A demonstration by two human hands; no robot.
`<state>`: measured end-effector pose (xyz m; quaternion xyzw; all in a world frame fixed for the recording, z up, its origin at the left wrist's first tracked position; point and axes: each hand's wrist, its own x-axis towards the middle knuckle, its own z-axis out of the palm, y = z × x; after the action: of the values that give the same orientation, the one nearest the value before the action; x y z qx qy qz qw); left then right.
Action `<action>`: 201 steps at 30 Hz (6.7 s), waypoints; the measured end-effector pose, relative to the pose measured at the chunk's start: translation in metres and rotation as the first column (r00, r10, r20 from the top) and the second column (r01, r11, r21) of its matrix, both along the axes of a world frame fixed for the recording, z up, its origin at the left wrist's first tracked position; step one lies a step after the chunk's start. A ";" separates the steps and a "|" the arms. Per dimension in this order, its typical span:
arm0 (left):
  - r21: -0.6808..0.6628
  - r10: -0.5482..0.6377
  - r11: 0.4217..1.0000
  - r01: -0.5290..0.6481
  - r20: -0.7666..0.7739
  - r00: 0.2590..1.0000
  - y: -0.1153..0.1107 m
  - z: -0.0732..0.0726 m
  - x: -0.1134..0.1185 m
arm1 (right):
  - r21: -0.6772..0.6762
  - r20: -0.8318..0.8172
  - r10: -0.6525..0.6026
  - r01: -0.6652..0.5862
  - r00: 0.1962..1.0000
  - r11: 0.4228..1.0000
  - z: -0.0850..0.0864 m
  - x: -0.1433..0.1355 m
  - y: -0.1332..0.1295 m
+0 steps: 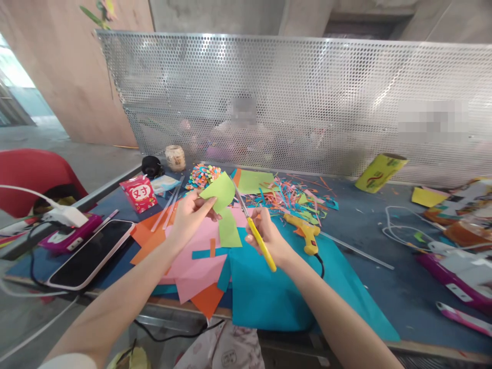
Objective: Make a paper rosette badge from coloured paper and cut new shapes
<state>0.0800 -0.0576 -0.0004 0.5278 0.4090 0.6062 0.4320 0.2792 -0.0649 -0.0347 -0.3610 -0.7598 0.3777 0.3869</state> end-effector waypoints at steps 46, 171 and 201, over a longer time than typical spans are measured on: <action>0.056 0.033 0.998 -0.033 0.006 0.999 0.004 0.000 -0.005 | -0.029 0.025 -0.035 0.036 0.999 0.999 0.004 0.002 0.001; 0.320 0.253 0.933 -0.166 -0.251 0.934 0.045 -0.022 -0.037 | -0.059 0.168 0.042 -0.032 0.985 0.998 0.012 0.005 -0.003; -0.269 -0.416 0.870 0.412 0.047 0.908 0.028 -0.018 -0.020 | -0.035 0.246 -0.009 0.018 0.969 0.999 0.015 0.005 -0.005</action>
<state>0.0602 -0.0295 -0.0179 0.5420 0.3688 0.4341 0.6179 0.2839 -0.0698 -0.0195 -0.4171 -0.7925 0.3412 0.2854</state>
